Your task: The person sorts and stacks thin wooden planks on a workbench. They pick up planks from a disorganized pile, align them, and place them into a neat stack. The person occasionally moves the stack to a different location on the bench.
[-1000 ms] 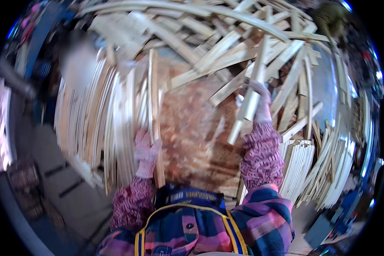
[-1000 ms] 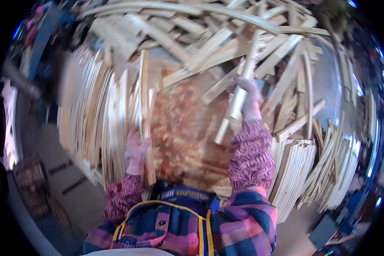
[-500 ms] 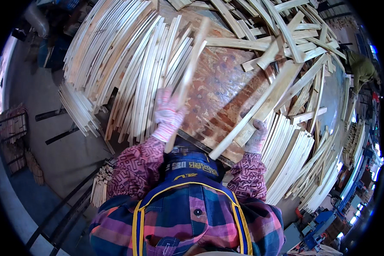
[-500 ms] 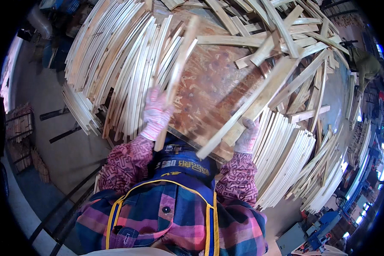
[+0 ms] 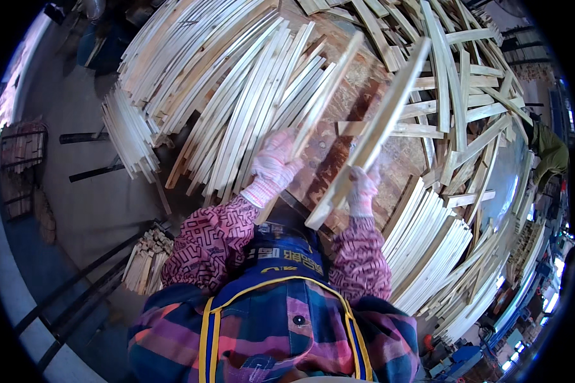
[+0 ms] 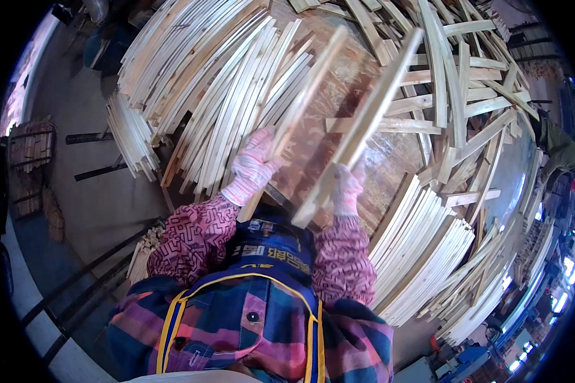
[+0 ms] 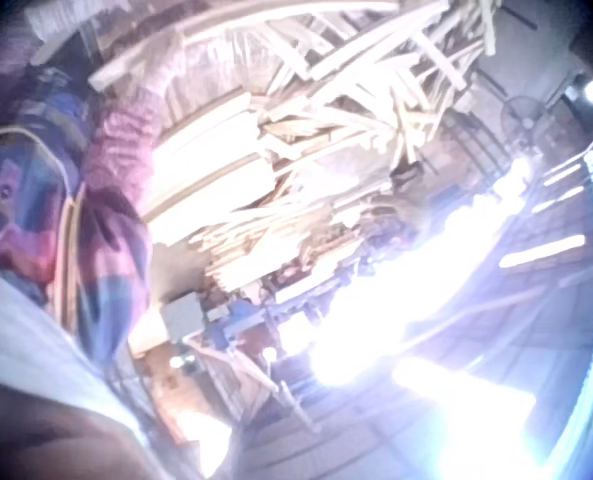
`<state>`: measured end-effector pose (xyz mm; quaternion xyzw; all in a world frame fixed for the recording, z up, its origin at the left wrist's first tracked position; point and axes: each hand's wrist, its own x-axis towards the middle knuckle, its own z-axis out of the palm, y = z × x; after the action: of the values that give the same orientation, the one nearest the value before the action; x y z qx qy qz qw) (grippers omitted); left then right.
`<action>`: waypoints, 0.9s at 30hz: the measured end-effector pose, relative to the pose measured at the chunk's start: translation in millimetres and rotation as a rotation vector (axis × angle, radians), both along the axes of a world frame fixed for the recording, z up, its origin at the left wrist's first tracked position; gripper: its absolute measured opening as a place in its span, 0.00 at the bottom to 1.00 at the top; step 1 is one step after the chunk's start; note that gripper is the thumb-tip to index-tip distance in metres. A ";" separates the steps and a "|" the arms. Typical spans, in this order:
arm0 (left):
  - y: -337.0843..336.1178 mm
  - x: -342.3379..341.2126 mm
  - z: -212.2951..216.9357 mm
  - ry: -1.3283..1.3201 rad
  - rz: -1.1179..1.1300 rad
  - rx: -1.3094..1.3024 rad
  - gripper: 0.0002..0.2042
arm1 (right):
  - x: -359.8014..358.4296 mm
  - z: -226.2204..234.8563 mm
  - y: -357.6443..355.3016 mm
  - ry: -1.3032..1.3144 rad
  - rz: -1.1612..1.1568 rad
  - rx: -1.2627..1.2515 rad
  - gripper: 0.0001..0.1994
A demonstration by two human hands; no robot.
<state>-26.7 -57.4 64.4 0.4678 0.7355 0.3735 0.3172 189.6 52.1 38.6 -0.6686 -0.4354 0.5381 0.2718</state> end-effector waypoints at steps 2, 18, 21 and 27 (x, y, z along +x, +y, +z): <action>4.3 -9.2 10.2 -0.052 -0.009 -0.028 0.34 | -11.8 -38.0 2.6 0.030 0.030 -0.028 0.29; 15.6 69.8 -30.3 -0.977 -0.031 -0.312 0.26 | 4.8 3.5 -14.6 0.551 -0.130 -0.242 0.23; 27.8 72.0 -21.9 -0.965 0.062 -0.350 0.26 | 12.9 5.7 -9.7 0.196 0.230 -0.181 0.21; 81.3 65.0 40.1 -0.516 -0.013 -0.460 0.29 | 46.0 -13.7 62.9 -0.074 0.522 0.251 0.31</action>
<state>38.2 23.9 104.5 0.2789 0.6928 0.3019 0.5925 235.7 115.0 24.9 -0.5143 -0.6655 0.5069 0.1888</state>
